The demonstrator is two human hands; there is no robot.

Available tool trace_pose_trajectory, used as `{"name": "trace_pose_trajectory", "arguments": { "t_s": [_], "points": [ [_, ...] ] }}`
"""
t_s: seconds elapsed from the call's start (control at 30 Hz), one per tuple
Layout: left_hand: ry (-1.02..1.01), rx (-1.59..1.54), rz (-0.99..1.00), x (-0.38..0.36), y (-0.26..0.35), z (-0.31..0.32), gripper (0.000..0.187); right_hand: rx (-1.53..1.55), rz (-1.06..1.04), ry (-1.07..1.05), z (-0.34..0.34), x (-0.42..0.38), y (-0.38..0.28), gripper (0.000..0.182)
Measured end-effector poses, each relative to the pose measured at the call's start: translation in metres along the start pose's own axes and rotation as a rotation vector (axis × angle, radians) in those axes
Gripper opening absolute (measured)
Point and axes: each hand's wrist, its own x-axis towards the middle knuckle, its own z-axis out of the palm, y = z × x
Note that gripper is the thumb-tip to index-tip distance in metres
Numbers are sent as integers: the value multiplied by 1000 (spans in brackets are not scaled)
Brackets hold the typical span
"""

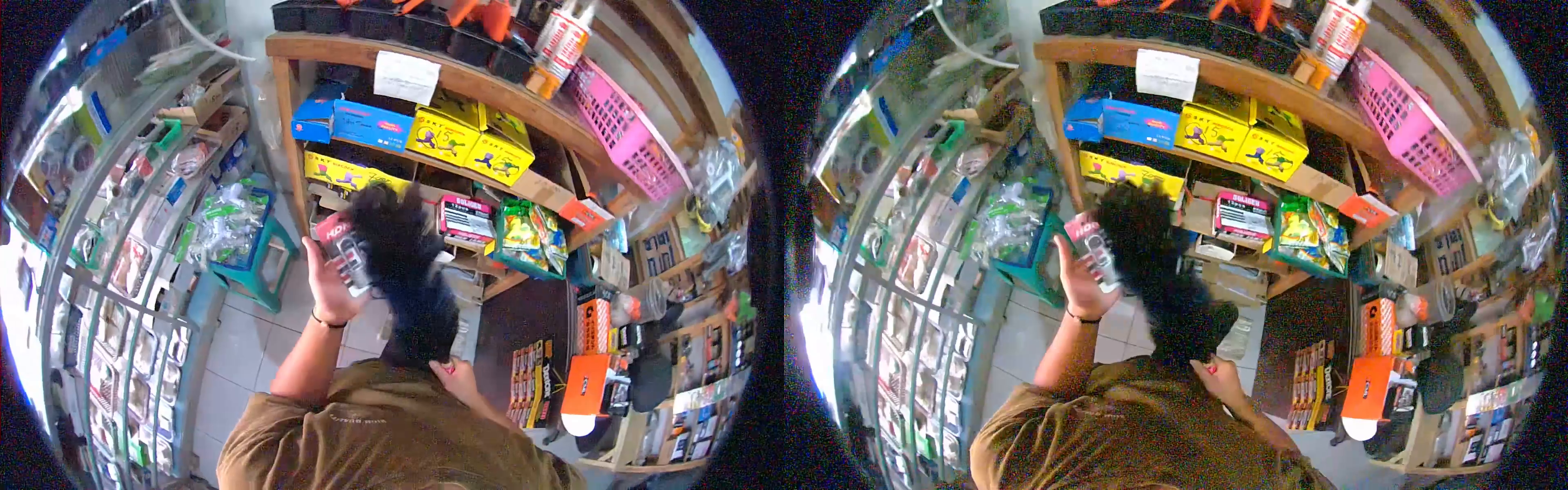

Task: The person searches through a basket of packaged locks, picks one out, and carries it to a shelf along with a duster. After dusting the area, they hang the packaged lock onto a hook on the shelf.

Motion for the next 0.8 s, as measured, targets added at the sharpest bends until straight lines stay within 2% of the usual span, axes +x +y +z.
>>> {"name": "trace_pose_trajectory", "arguments": {
  "t_s": [0.03, 0.07, 0.13, 0.17, 0.2, 0.27, 0.3, 0.33, 0.37, 0.4, 0.43, 0.47, 0.5, 0.53, 0.6, 0.63, 0.67, 0.73, 0.77, 0.8],
  "points": [
    [289, 247, -10, -3, 5, 0, 71, 3, -83, -23, -2, -4, 2, 34],
    [-159, 46, -63, 1, -7, 2, 72, -15, -165, -52, -7, -6, 3, 34],
    [-354, 43, -313, 14, -6, 9, 71, 62, -175, -9, -6, -8, 7, 35],
    [-340, 190, -203, 1, -10, 11, 69, 89, -91, 32, -3, -8, 12, 35],
    [-96, -170, -120, -4, -12, 22, 71, 113, -5, 71, -3, -9, 16, 35],
    [76, 344, -14, 5, -16, -12, 72, 148, 48, 64, -5, -11, 14, 36],
    [67, 344, -17, 9, -19, -12, 72, 90, -70, 43, -7, -13, 18, 36],
    [-161, 206, -168, 14, -23, -10, 68, 31, -186, 22, -9, -14, 20, 36],
    [-388, 63, -318, 20, -27, -10, 66, 31, -186, 31, -9, -15, 25, 36],
    [-366, 61, -357, 26, -27, -15, 64, 80, -94, 44, -7, -14, 31, 36],
    [-208, 84, -243, 18, -31, 2, 73, 131, 2, 54, -7, -14, 33, 36],
    [-45, 106, -128, 7, -34, 17, 82, 133, 8, 55, -7, -18, 32, 36],
    [-277, -85, -183, 13, -33, -2, 83, 89, -8, 54, -8, -20, 27, 36],
    [-276, -84, -184, 13, -36, -5, 83, 46, -27, 53, -9, -21, 24, 37],
    [-408, 142, -318, 13, -39, -2, 78, 72, -80, 37, -12, -23, 28, 38],
    [-564, 163, -331, 17, -35, 6, 80, 99, -132, 22, -12, -24, 29, 39],
    [-560, 169, -335, 13, -36, 13, 80, 107, -130, 22, -9, -23, 30, 39],
    [26, 301, -29, 2, -41, 28, 90, 78, 72, 98, -2, -23, 32, 39],
    [31, 303, -35, 1, -39, 24, 90, 108, 68, 56, -1, -23, 31, 40],
    [-125, 250, -157, 4, -36, 17, 85, 108, 71, 57, -1, -25, 30, 40]
  ]
}}
